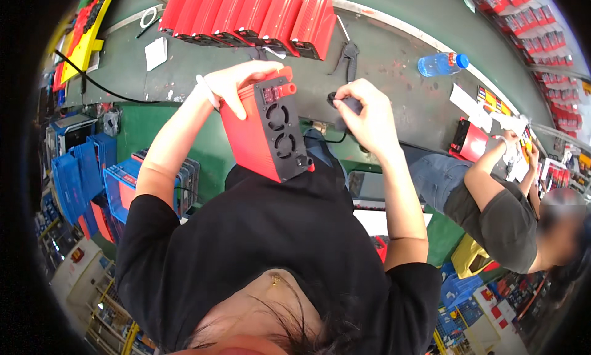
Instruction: Clean and mark red electronic power inverter cases at an assembly line station.
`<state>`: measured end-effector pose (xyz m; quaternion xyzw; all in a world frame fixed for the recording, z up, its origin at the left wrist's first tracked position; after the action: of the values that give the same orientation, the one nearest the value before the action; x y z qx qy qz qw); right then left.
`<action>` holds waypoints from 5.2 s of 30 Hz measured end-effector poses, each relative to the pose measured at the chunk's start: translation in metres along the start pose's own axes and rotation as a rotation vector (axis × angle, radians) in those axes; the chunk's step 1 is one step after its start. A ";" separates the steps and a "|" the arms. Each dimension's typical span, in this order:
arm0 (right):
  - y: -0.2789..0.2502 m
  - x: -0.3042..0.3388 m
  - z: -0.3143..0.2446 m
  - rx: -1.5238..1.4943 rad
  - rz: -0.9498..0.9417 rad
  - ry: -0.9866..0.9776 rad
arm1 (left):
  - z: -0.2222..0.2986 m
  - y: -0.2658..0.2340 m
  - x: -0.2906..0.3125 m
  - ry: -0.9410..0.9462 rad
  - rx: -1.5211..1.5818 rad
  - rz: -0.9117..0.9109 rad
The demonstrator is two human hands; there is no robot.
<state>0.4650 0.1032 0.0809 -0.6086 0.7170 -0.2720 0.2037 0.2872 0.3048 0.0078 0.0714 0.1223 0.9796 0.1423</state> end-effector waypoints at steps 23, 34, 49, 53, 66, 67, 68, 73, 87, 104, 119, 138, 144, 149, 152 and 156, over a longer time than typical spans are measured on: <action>0.021 -0.004 -0.084 -0.125 -0.162 -0.374 | 0.034 0.020 0.014 -0.037 0.010 0.093; 0.024 0.000 -0.082 -0.029 -0.246 -0.412 | 0.006 0.017 0.017 -0.146 -0.144 0.090; 0.022 -0.001 -0.071 -0.257 -0.270 -0.250 | 0.029 0.023 -0.002 -0.135 -0.218 0.006; 0.017 0.000 -0.071 -0.122 -0.263 -0.203 | 0.020 0.021 0.001 -0.154 -0.176 0.055; 0.016 0.009 -0.067 0.141 -0.219 -0.217 | 0.011 0.019 0.005 -0.177 -0.125 0.118; 0.013 0.009 -0.064 0.041 -0.143 -0.226 | 0.008 0.017 0.007 -0.155 -0.120 0.138; 0.010 0.008 -0.061 -0.063 -0.071 -0.234 | 0.007 0.017 0.008 -0.135 -0.110 0.161; 0.019 0.003 -0.065 -0.160 -0.047 -0.286 | 0.015 0.010 0.004 -0.142 -0.126 0.129; -0.020 0.008 -0.006 -0.689 0.410 0.052 | 0.013 -0.010 0.073 0.389 0.792 0.698; 0.035 -0.026 -0.027 -0.813 0.195 0.033 | 0.018 0.033 0.026 0.701 1.174 0.745; 0.034 -0.037 -0.017 -0.621 0.193 0.000 | 0.015 0.033 0.015 0.747 1.139 0.679; 0.064 -0.109 0.229 0.540 -0.185 0.677 | -0.047 0.095 0.058 0.983 1.219 1.224; 0.080 -0.080 0.261 -0.334 0.292 0.413 | -0.051 0.107 0.068 1.051 1.248 1.153; 0.059 -0.038 0.220 -1.423 0.179 0.213 | -0.060 0.115 0.104 1.075 1.233 1.029; 0.048 -0.022 0.172 -1.544 -0.122 0.013 | -0.070 0.113 0.132 1.103 1.152 1.041; 0.056 -0.004 0.038 -0.544 -0.384 0.366 | -0.099 0.116 0.177 1.123 1.097 1.049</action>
<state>0.4467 0.1078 0.0158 -0.7050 0.6606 -0.2091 -0.1512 0.0715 0.2275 -0.0384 -0.3080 0.5693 0.6153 -0.4499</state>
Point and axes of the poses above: each hand's wrist, its own x-axis away from the middle knuckle, its own y-axis out of the palm, z = x × y, the point moved 3 cm from there along -x, towards the middle knuckle, and after that the axes turned 11 degrees about -z, right-handed, at the moved point
